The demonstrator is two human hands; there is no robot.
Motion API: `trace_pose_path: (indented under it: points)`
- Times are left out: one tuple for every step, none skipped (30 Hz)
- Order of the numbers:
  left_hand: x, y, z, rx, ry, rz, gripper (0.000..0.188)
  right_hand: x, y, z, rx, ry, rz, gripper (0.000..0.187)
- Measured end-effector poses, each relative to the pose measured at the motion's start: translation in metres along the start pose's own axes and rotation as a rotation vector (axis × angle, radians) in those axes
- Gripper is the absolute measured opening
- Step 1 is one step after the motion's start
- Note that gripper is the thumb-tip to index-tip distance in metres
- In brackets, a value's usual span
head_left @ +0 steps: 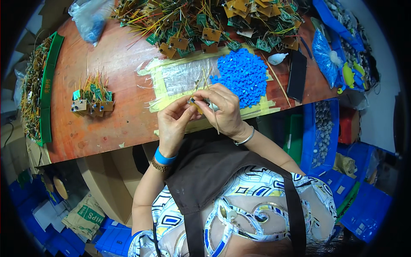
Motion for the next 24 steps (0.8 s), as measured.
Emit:
trace_pose_path:
  points:
    - [-0.001,0.001,-0.002,-0.007,-0.01,-0.002,0.028,0.0,-0.001,0.001,-0.007,0.008,-0.006,0.024]
    - [-0.001,0.001,-0.002,0.042,0.02,-0.027,0.026,0.0,-0.001,0.002,0.005,0.003,0.007,0.023]
    - [-0.001,0.0,-0.001,0.091,0.05,-0.053,0.024,0.001,0.0,0.003,0.016,-0.001,0.02,0.023]
    - [-0.001,0.0,0.0,0.085,0.038,-0.074,0.022,0.0,0.0,0.005,0.035,0.011,0.03,0.023]
    - [-0.001,0.002,0.0,0.065,0.036,-0.092,0.021,-0.002,-0.001,0.007,0.023,0.02,0.026,0.023]
    - [-0.002,0.007,-0.001,0.075,0.039,-0.098,0.021,-0.004,-0.003,0.009,0.031,0.039,0.034,0.022]
    - [-0.001,0.008,0.0,0.091,0.05,-0.098,0.02,-0.004,-0.003,0.011,0.047,0.052,0.043,0.022]
    - [-0.002,0.012,-0.002,0.091,0.047,-0.098,0.02,-0.005,-0.004,0.012,0.028,0.059,0.054,0.024]
    - [-0.003,0.021,-0.009,0.066,-0.045,-0.127,0.02,-0.007,-0.006,0.013,0.029,0.061,0.053,0.024]
    - [-0.003,0.03,-0.016,0.043,-0.136,-0.153,0.02,-0.011,-0.005,0.016,-0.007,0.071,0.028,0.025]
    - [-0.004,0.038,-0.03,-0.005,-0.227,-0.24,0.019,-0.014,0.0,0.016,-0.029,0.075,-0.001,0.027]
    - [-0.005,0.058,-0.046,-0.125,-0.392,-0.282,0.018,-0.017,0.004,0.014,-0.019,0.049,0.007,0.028]
    - [-0.004,0.078,-0.065,-0.264,-0.476,-0.401,0.019,-0.02,0.007,0.01,-0.009,0.046,0.005,0.028]
    - [-0.003,0.102,-0.077,-0.325,-0.591,-0.519,0.02,-0.023,0.01,0.005,0.01,0.034,-0.028,0.026]
    - [-0.006,0.123,-0.089,-0.422,-0.668,-0.586,0.021,-0.026,0.017,0.0,0.04,0.014,-0.069,0.024]
    - [-0.004,0.141,-0.098,-0.507,-0.668,-0.648,0.021,-0.028,0.019,-0.004,0.033,-0.02,-0.079,0.02]
    - [-0.003,0.165,-0.103,-0.702,-0.769,-0.666,0.024,-0.03,0.02,-0.007,0.038,-0.018,-0.08,0.02]
    - [-0.004,0.185,-0.103,-0.849,-0.751,-0.733,0.023,-0.03,0.02,-0.012,0.053,-0.031,-0.105,0.019]
    - [-0.003,0.191,-0.106,-1.001,-0.728,-0.802,0.022,-0.028,0.02,-0.017,0.064,-0.045,-0.128,0.018]
    - [-0.001,0.194,-0.105,-0.999,-0.727,-0.798,0.022,-0.028,0.02,-0.022,0.091,-0.065,-0.127,0.018]
    - [0.001,0.193,-0.106,-1.26,-0.772,-0.834,0.021,-0.03,0.022,-0.025,0.094,-0.067,-0.127,0.018]
    - [0.003,0.184,-0.11,-1.523,-0.812,-0.863,0.02,-0.034,0.024,-0.028,0.146,-0.049,-0.153,0.018]
    - [0.003,0.176,-0.11,-1.522,-0.811,-0.86,0.02,-0.038,0.027,-0.03,0.197,-0.032,-0.178,0.018]
    - [0.005,0.165,-0.108,-1.484,-0.876,-0.932,0.018,-0.042,0.031,-0.033,0.229,-0.037,-0.172,0.02]
Point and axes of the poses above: each hand's wrist, its own x-axis away from the middle knuckle, its own y-axis out of the back of the hand, z = x × y, the point moved 3 cm from there along -x, towards the middle knuckle, and after that the axes turned 9 degrees about x, right-handed, at the moved point
